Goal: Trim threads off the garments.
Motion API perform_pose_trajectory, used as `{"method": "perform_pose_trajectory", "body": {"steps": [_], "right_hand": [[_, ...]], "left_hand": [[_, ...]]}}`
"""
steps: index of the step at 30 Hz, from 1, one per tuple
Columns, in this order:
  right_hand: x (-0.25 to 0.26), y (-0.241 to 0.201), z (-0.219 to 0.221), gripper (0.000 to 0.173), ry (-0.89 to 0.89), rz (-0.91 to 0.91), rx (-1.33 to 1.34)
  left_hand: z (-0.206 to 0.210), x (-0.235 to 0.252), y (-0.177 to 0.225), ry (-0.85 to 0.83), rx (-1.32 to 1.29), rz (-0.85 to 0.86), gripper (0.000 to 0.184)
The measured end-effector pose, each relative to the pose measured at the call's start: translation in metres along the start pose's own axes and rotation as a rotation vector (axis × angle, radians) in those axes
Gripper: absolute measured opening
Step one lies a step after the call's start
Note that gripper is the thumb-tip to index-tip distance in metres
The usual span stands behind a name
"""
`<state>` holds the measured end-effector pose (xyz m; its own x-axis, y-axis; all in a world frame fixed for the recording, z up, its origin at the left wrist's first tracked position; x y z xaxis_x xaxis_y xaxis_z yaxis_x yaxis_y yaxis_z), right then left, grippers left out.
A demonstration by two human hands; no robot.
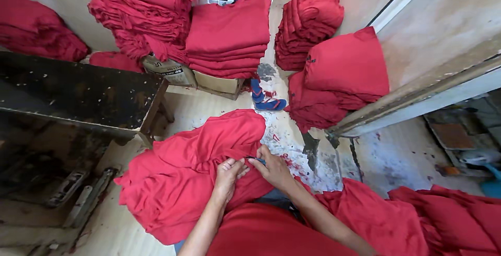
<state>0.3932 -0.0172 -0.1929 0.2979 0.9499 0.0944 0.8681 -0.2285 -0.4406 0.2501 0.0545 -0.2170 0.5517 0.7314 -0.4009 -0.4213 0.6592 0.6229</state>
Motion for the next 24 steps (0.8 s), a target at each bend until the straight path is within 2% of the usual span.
{"method": "perform_pose_trajectory", "body": {"steps": [6, 18, 24], "right_hand": [[-0.0042, 0.0057, -0.0032, 0.039, 0.021, -0.003, 0.017], [0.0030, -0.0034, -0.0046, 0.039, 0.040, -0.089, -0.010], [0.0016, 0.0013, -0.0032, 0.040, 0.004, -0.029, 0.002]], "left_hand": [[-0.0017, 0.0009, 0.0025, 0.058, -0.079, 0.062, 0.015], [-0.0024, -0.0006, 0.0025, 0.035, -0.087, 0.053, 0.018], [-0.0031, 0.0021, 0.0006, 0.038, -0.093, 0.071, 0.015]]}}
Point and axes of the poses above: each hand's wrist, its own x-axis towards the middle knuckle, its own z-axis out of the palm, y = z × x, the point moved 4 cm from there along x, towards the middle knuckle, and after that the axes turned 15 degrees about -x, right-handed, at the moved point
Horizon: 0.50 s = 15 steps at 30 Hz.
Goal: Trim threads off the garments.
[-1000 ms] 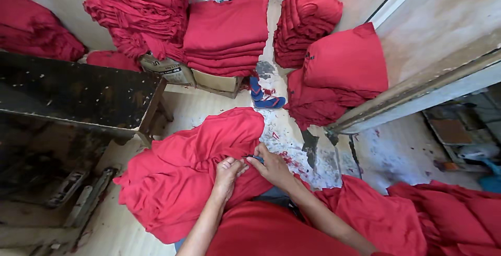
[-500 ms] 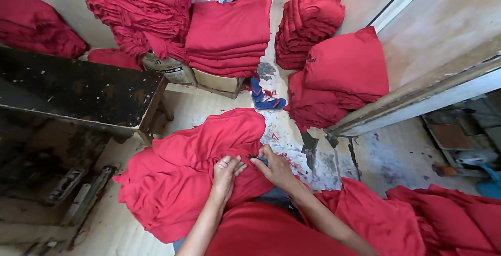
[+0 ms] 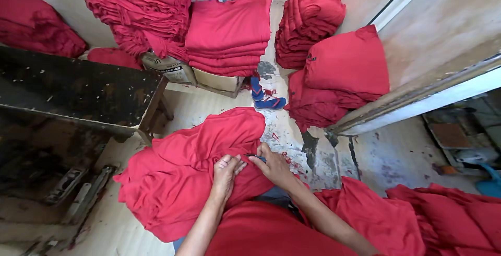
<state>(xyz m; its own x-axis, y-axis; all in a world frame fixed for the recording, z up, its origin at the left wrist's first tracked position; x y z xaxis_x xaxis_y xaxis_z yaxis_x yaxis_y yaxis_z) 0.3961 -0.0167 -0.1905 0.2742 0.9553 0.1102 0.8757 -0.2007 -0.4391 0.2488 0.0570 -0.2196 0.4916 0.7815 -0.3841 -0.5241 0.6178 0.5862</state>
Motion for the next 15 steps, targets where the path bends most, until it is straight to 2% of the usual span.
{"method": "perform_pose_trajectory", "body": {"steps": [15], "right_hand": [[-0.0004, -0.0049, 0.0066, 0.040, 0.051, 0.005, 0.009]], "left_hand": [[-0.0007, -0.0001, 0.0006, 0.012, -0.027, -0.021, 0.019]]}}
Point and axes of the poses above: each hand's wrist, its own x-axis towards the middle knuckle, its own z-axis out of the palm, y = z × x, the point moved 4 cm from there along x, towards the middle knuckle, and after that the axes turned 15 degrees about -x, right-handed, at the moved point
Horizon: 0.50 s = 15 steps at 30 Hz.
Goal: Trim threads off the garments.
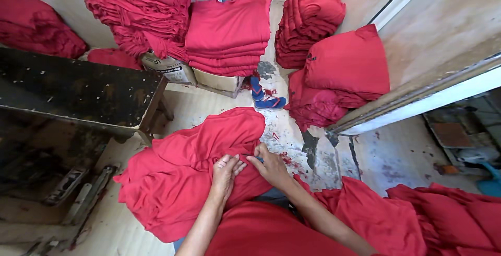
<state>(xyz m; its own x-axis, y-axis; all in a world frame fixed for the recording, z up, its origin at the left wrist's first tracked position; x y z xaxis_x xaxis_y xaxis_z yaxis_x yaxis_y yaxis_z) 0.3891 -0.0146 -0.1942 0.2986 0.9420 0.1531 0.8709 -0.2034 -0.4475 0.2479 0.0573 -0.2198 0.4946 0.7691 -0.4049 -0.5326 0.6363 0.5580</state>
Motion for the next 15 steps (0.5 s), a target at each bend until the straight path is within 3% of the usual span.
{"method": "perform_pose_trajectory", "body": {"steps": [15], "right_hand": [[-0.0020, 0.0028, -0.0013, 0.040, 0.000, 0.013, -0.002]], "left_hand": [[0.0014, 0.0006, -0.0003, 0.000, 0.007, 0.002, 0.017]]}}
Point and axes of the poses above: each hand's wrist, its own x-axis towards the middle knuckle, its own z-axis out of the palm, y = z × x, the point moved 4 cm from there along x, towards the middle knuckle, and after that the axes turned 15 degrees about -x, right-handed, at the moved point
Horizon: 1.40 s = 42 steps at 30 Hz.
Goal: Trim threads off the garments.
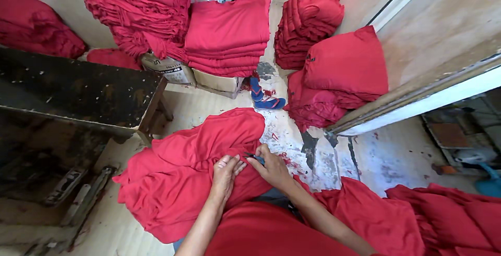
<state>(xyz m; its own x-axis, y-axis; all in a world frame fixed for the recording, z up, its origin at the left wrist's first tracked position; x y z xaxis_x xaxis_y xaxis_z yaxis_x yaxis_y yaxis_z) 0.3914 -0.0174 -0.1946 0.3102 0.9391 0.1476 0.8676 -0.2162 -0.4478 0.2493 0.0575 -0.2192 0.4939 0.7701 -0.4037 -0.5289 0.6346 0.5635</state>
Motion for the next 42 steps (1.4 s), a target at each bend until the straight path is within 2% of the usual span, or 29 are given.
{"method": "perform_pose_trajectory", "body": {"steps": [20, 26, 42], "right_hand": [[0.007, -0.012, 0.003, 0.038, -0.008, 0.046, -0.040], [0.005, -0.011, 0.005, 0.038, 0.045, 0.015, -0.047], [0.011, -0.022, 0.006, 0.038, 0.079, -0.050, -0.083]], "left_hand": [[-0.001, 0.001, -0.002, -0.012, 0.019, 0.001, 0.017], [0.000, 0.002, 0.001, 0.022, -0.068, 0.011, 0.012], [-0.001, -0.001, 0.002, 0.034, -0.102, -0.013, 0.016]]}}
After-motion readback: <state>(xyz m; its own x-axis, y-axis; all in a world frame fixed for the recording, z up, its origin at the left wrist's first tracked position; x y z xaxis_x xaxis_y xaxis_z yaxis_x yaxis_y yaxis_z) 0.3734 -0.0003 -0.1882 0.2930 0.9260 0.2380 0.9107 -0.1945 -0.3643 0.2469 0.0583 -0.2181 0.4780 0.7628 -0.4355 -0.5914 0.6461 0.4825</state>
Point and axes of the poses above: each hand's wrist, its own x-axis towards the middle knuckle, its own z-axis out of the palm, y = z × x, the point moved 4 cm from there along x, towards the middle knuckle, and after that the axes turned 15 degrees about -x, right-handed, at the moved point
